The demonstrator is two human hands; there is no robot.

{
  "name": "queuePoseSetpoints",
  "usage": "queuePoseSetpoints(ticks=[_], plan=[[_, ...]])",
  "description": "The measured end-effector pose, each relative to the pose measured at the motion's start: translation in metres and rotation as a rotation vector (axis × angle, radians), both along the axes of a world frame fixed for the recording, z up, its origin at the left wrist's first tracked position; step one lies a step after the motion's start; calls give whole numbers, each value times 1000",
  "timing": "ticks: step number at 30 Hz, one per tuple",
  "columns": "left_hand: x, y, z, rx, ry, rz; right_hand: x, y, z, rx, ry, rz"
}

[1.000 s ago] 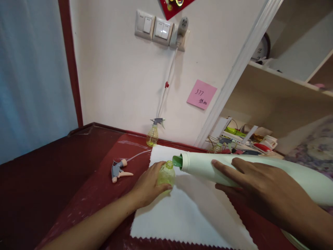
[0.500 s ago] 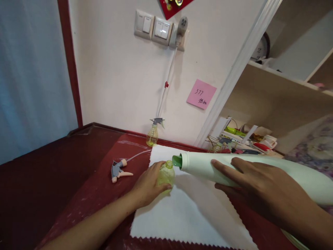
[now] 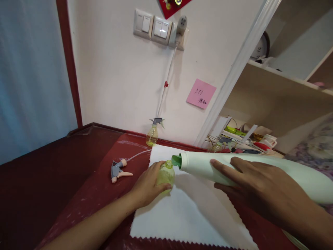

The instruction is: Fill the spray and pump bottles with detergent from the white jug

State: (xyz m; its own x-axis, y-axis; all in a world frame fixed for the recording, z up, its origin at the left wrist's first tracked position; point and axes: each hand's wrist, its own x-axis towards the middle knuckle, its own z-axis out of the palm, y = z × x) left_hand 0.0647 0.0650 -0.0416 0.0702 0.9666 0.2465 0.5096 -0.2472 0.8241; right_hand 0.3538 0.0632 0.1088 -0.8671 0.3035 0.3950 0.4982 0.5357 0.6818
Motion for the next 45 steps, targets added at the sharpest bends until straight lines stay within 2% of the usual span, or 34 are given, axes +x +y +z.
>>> queuePoseSetpoints(ticks=[10, 14, 18, 20, 23, 27, 29, 32, 35, 40, 45], plan=[[-1, 1, 0, 5, 9, -10, 4, 1, -7, -27, 41, -17], [-1, 1, -1, 8, 11, -6, 9, 3, -20, -46, 113, -40], [-2, 1, -1, 3, 1, -5, 15, 7, -34, -144, 222, -56], [-2, 1, -2, -14, -6, -3, 16, 10, -36, -216, 302, -76], [-3, 2, -4, -37, -21, -2, 14, 16, -30, -318, 479, -103], [-5, 5, -9, -29, -15, -9, 8, 30, -17, -462, 793, -134], [-6, 7, -11, -34, 5, 0, 5, 40, -16, -550, 984, -140], [-7, 8, -13, -55, 19, 28, -4, 62, -29, -640, 1283, -88], [-8, 9, -12, -55, 15, 28, -18, 87, -54, -689, 1539, 33], [-9, 11, -12, -78, 24, 5, -50, 121, -91, -688, 1756, 134], [-11, 12, -14, -118, 33, 13, -72, 134, -110, -718, 1845, 157]])
